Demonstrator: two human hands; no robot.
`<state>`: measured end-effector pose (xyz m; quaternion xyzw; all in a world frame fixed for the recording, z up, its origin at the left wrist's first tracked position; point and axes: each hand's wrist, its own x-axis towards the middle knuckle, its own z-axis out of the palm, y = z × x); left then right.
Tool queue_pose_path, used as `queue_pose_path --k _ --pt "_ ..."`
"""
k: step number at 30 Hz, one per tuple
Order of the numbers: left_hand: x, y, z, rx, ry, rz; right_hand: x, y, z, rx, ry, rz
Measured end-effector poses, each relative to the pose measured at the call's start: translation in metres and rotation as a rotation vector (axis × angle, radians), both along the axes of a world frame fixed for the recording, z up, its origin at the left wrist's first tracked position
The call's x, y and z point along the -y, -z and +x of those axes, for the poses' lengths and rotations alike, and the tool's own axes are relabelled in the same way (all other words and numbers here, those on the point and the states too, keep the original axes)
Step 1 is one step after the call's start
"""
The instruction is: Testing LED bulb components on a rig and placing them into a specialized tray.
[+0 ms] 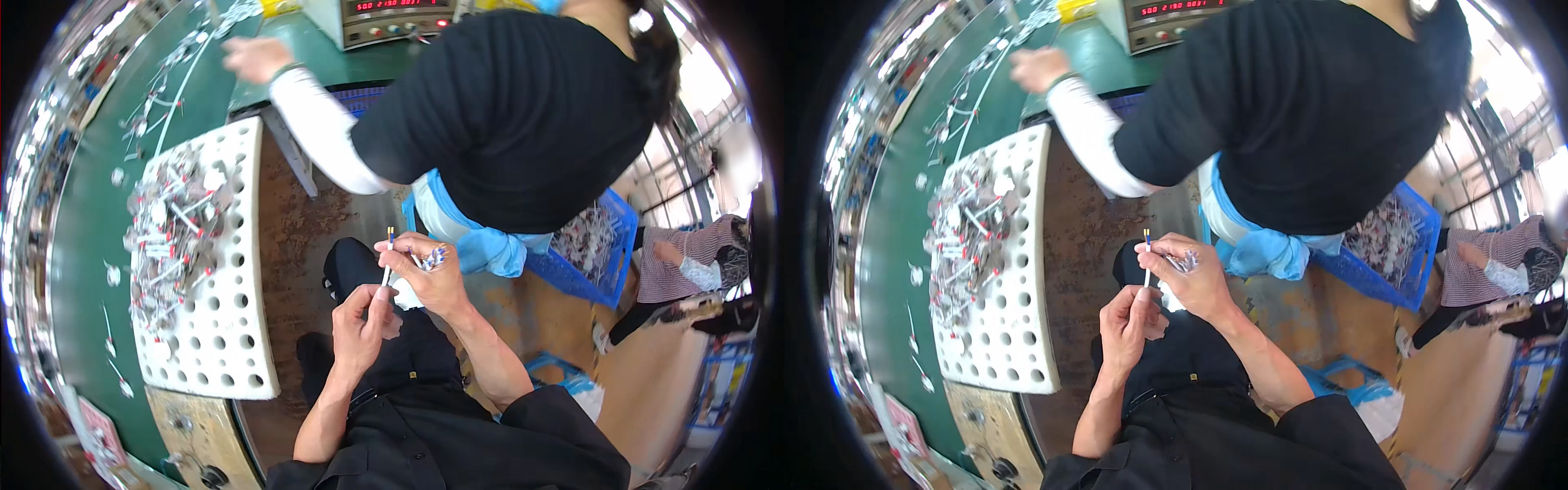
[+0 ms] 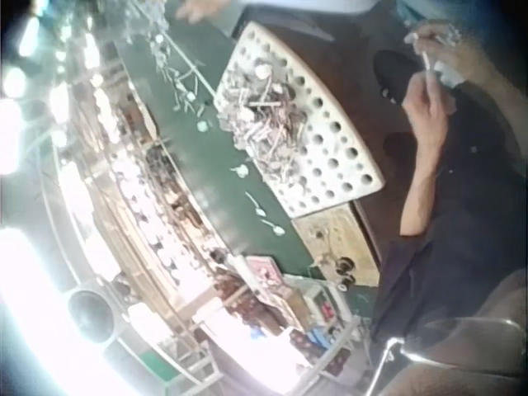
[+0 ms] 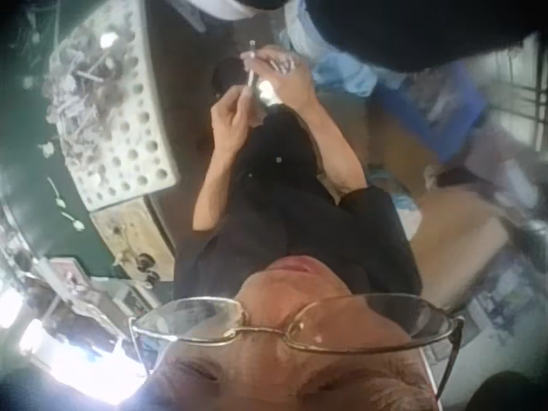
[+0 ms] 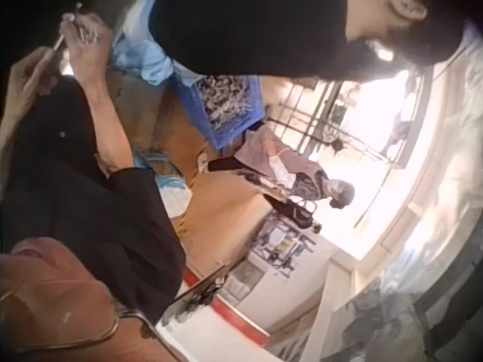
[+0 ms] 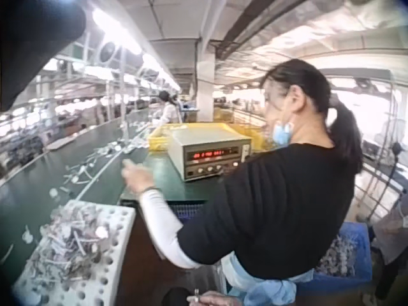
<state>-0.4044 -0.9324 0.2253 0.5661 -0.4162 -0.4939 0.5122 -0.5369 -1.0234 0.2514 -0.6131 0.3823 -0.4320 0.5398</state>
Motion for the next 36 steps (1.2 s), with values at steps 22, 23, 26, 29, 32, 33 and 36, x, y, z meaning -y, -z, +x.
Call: queue_pose_path --k 22,23,26,29,32,33,36 --pt "-0.031 0.024 0.016 -0.051 -0.070 -0.025 -0.018 0.003 0.033 0.113 0.111 -0.447" --pt "-0.034 0.021 0.015 0.062 0.008 -0.124 -0.017 0.004 0.032 0.134 0.151 -0.462" --pt "-0.039 0.017 0.014 0.202 -0.008 -0.013 -0.019 0.015 0.034 0.154 0.164 -0.390" --pt "-0.027 0.008 0.018 0.190 -0.080 -0.218 -0.015 0.026 0.030 0.099 0.126 -0.433" --pt "-0.012 -0.008 0.026 0.316 -0.282 -0.337 -0.014 0.033 0.030 0.001 0.007 -0.464" --pt "-0.007 -0.014 0.029 0.370 -0.309 -0.354 -0.015 0.034 0.031 -0.101 -0.085 -0.468" --pt "0.004 -0.024 0.042 0.549 -0.322 -0.367 -0.011 0.034 0.043 -0.188 -0.224 -0.426"
